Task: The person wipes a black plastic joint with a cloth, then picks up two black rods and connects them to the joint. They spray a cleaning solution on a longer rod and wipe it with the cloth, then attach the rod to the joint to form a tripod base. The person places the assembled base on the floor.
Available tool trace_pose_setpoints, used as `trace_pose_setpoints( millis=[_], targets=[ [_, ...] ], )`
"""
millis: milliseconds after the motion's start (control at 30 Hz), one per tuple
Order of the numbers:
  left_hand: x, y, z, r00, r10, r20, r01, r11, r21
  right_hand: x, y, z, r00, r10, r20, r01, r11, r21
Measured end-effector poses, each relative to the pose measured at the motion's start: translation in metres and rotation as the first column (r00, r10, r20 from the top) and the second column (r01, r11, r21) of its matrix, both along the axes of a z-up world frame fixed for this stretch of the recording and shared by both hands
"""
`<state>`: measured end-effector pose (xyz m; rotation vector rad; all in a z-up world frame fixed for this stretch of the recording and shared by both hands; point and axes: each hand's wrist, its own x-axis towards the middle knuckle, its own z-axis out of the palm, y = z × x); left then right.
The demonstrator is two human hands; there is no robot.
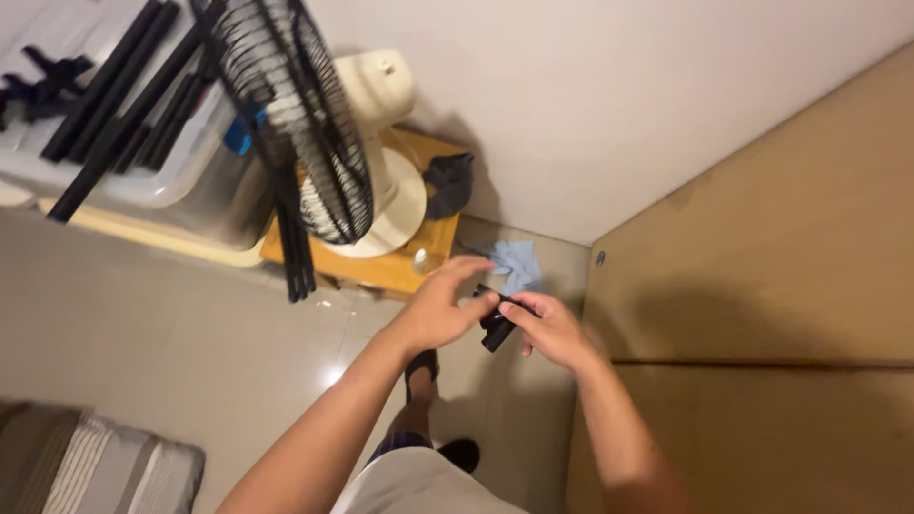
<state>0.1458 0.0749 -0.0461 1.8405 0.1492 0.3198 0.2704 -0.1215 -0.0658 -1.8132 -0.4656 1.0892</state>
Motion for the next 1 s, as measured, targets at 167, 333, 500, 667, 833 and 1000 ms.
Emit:
trace_pose_setpoints(
  millis=[167, 333, 500, 667, 833, 1000],
  targets=[
    [-0.058, 0.001, 0.013, 0.988, -0.064, -0.140, 0.097, 0.964, 0.247, -0.044, 0.021, 0.013, 0.991, 0.102, 0.090, -0.091, 0.988, -0.125],
    [-0.097, 0.025, 0.020, 0.943, -0.092, -0.319, 0.172, 0.957, 0.233, -0.082, 0.057, 0.008, 0.941, 0.258, 0.219, -0.204, 0.948, -0.244],
    [-0.133, 0.089, -0.009, 0.942, -0.145, -0.303, 0.177, 0.981, 0.079, -0.112, 0.131, -0.022, 0.945, 0.266, 0.189, -0.253, 0.963, -0.088],
    [-0.167, 0.186, -0.075, 0.880, -0.152, -0.450, 0.109, 0.987, -0.121, -0.151, 0.226, -0.071, 0.982, 0.186, 0.045, -0.183, 0.981, -0.059],
    [-0.204, 0.293, -0.145, 0.808, -0.031, -0.589, -0.073, 0.986, -0.152, -0.168, 0.312, -0.156, 0.990, -0.117, 0.083, 0.119, 0.993, -0.018],
    [-0.225, 0.366, -0.214, 0.785, 0.180, -0.593, -0.445, 0.829, -0.338, -0.160, 0.360, -0.284, 0.848, -0.101, 0.520, 0.132, 0.991, -0.021]
  ],
)
